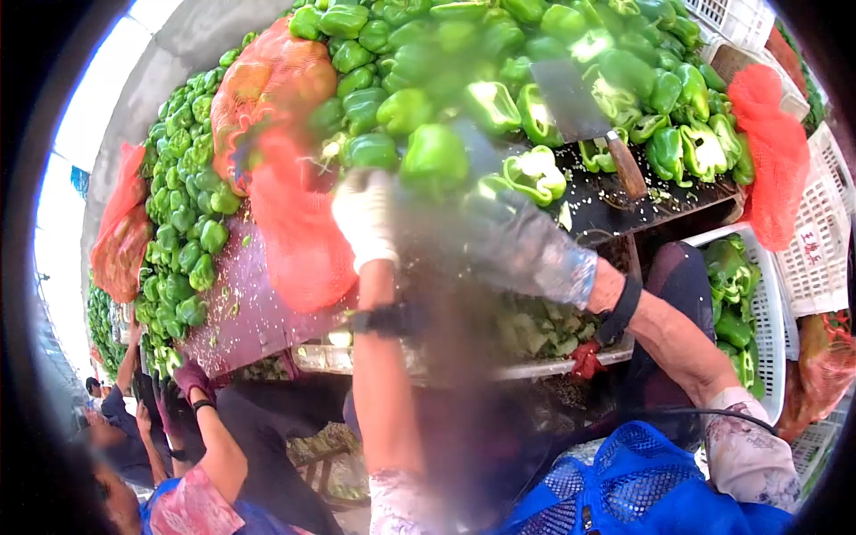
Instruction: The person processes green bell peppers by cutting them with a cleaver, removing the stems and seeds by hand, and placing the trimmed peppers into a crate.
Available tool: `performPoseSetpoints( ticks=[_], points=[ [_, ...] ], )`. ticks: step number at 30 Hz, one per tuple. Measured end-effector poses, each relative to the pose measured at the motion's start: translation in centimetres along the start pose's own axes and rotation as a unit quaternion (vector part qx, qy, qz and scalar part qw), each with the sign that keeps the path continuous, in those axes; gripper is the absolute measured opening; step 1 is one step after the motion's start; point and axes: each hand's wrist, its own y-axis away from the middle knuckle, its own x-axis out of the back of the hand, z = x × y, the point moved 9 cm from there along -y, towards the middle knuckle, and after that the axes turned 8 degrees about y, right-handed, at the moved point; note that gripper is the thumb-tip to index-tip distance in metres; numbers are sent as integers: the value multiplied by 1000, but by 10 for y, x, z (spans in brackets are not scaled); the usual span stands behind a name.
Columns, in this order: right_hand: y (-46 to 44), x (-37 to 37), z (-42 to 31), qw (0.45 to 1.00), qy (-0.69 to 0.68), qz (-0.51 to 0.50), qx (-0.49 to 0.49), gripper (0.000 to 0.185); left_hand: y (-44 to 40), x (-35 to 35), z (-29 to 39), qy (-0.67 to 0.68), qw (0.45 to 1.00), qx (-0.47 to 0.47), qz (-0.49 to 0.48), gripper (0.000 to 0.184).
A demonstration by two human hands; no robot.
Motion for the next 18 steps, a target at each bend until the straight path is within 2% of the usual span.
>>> performPoseSetpoints(
  ticks=[1,3,5,7,9,10,11,12,13,14,18],
  points=[
    [-3,-25,1,996,-4,-93,-5,36,-24,9,-5,-88,995,-36,-10,26],
    [2,-79,6,961,-9,-276,-13,44,-69,11,-27,-270,956,-120,0,35],
    [9,-109,7,931,-140,-332,-61,47,-88,-9,-37,-241,966,-86,-48,44],
    [14,-123,4,877,-388,-244,-144,47,-103,-36,-45,-291,946,-103,-103,65],
    [22,-135,7,757,-605,-134,-209,46,-115,-57,-50,-266,952,-82,-128,75],
    [27,-136,12,673,-697,-76,-236,45,-123,-61,-50,-330,933,-78,-116,84],
    [29,-131,14,796,-570,-88,-181,45,-131,-68,-56,-351,923,-46,-150,86],
    [29,-122,16,909,-389,-87,-126,45,-139,-75,-64,-369,911,-15,-184,88],
    [31,-113,18,970,-218,-66,-84,45,-136,-84,-56,-384,897,16,-216,90],
    [31,-113,17,975,-199,-64,-80,45,-128,-88,-50,-461,861,48,-207,95],
    [31,-106,11,996,-45,-53,-56,44,-123,-86,-44,-341,914,38,-216,94]
  ],
)
